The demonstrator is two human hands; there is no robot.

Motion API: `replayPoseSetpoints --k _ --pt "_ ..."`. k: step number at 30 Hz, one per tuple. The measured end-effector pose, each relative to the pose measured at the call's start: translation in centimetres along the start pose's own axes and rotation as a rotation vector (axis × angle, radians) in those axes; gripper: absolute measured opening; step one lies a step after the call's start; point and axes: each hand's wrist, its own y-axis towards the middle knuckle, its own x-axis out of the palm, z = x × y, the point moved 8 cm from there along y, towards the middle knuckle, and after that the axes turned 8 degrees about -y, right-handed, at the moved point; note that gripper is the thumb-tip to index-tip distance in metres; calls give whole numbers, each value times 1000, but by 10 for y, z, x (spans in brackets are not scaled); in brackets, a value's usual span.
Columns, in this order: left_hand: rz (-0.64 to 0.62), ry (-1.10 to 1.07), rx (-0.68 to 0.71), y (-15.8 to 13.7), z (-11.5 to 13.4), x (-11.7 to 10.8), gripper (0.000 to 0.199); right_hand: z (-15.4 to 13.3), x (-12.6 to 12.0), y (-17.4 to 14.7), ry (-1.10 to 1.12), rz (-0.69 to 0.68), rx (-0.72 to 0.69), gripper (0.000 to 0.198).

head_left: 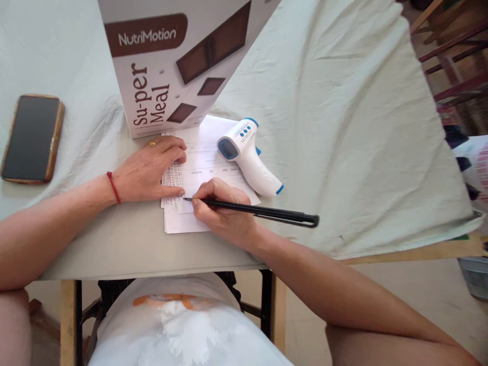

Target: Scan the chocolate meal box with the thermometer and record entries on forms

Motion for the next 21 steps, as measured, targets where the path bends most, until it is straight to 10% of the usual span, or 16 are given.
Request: replayPoseSetpoints --k 21 --pt "-2 -5 5 0 -1 0 36 4 2 -2 42 -9 6 10"
